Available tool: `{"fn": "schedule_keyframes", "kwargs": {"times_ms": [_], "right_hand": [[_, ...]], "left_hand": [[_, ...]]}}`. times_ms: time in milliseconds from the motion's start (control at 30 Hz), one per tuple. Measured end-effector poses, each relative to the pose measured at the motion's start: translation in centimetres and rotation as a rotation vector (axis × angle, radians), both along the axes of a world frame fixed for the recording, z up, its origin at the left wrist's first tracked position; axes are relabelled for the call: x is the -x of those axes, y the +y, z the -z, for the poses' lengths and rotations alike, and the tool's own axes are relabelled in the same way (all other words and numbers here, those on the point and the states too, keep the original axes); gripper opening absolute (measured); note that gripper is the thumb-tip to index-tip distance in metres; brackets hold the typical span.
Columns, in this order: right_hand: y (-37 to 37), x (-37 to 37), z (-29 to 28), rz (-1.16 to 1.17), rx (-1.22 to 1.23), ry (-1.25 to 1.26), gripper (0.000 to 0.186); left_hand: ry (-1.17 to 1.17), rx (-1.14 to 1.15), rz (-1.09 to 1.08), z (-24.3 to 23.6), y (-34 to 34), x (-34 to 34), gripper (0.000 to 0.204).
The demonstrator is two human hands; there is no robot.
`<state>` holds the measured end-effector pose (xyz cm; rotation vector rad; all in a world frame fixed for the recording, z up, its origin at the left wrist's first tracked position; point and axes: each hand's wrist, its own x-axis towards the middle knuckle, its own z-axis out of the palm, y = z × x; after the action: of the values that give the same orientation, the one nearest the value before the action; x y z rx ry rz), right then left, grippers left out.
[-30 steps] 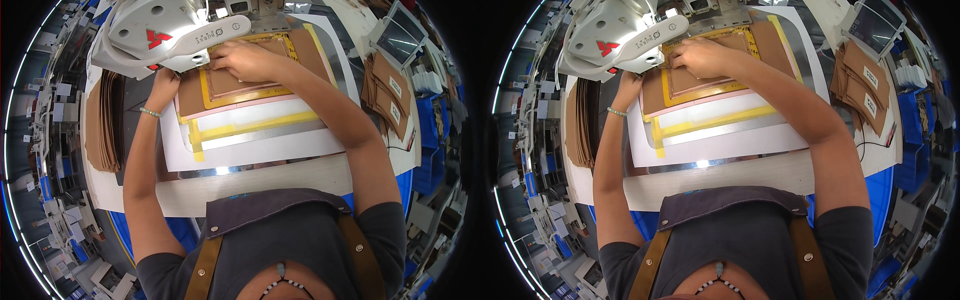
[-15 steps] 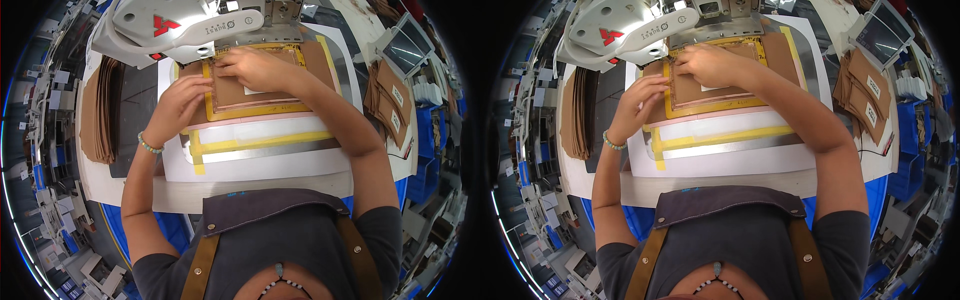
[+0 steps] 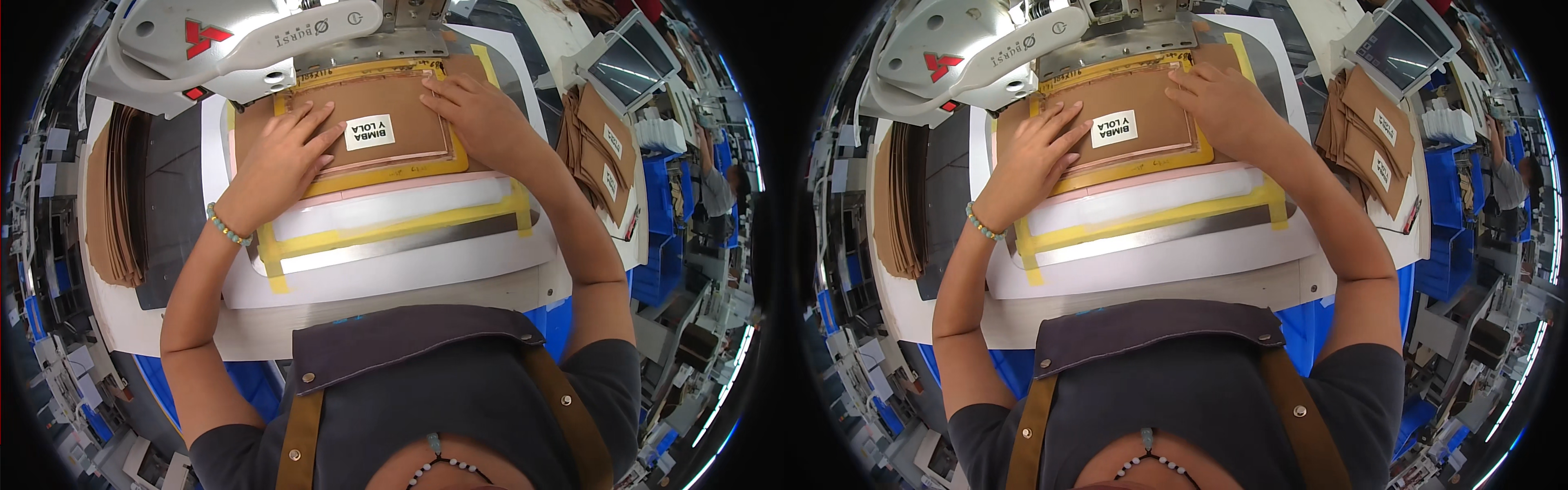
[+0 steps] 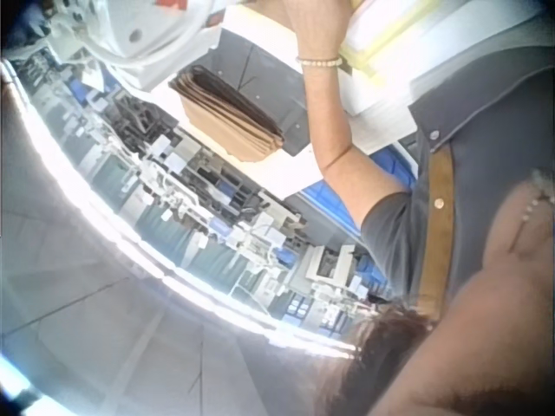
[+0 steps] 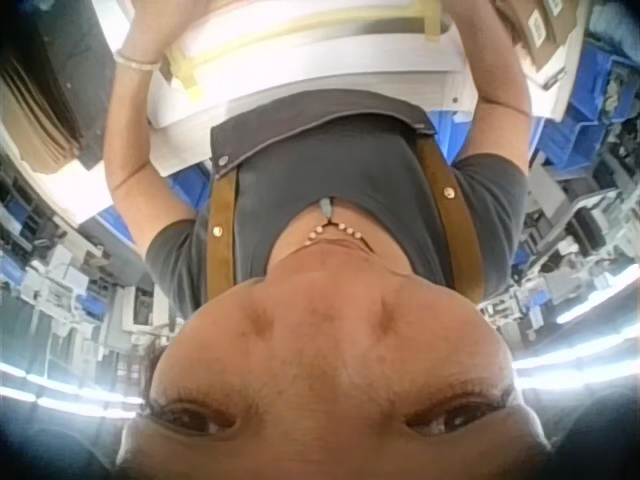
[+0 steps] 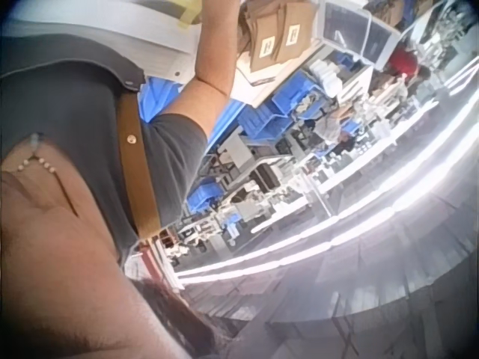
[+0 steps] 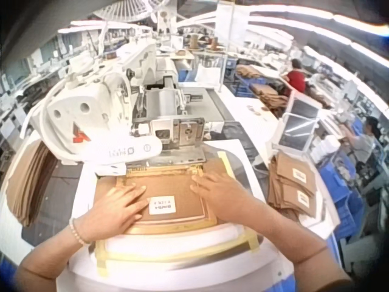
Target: The person positions fabric pieces and labels into a sewing machine frame to stitch them together, then removes each finished piece and places it into a bin.
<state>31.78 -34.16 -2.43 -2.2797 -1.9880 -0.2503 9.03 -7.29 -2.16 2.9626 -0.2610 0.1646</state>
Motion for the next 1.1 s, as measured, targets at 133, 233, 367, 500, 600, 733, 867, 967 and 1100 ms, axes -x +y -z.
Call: {"fn": "schedule_keyframes", "kwargs": {"times_ms": [133,233,367,500,600,733,867,967,1100], "right_hand": [[0.8,1.0,-0.7,0.053,0.05,-0.077,0.043],[1.6,1.2,-1.0,0.054,0.088,-0.049,0.041],[2.4,1.3,-1.3,0.064,0.109,-0.05,0.038],[2.3,0.8,-1.1,0.058,0.064,-0.024,0.037],[2.6,0.8,-0.8,0.017,-0.033,0.005,0.03],[3.0,0.9,-1.0,-0.007,-0.072,0.046,0.027],[3.3,1.0,-1.7,0.01,0.0,0.094,0.041],[3.6,1.0,-1.9,0.0,0.017,0.124,0.041],[4.6,1.4,-1.9,-0.054,-0.004,0.124,0.042]], "left_hand": [[-0.022,-0.022,0.009,0.0,0.1,0.0,0.049],[-0.026,-0.014,0.004,-0.4,0.1,0.0,0.048],[-0.05,-0.039,-0.014,-0.4,-0.2,-0.3,0.048],[-0.105,-0.103,-0.012,0.8,0.0,-0.6,0.049],[-0.151,-0.135,-0.004,1.2,0.1,-0.5,0.05],[-0.173,-0.188,-0.012,1.3,0.2,-0.2,0.049],[-0.184,-0.192,-0.035,1.5,0.3,0.1,0.048],[-0.176,-0.149,-0.058,1.3,0.4,0.3,0.048],[-0.134,-0.147,-0.104,0.7,0.7,0.8,0.046]]}}
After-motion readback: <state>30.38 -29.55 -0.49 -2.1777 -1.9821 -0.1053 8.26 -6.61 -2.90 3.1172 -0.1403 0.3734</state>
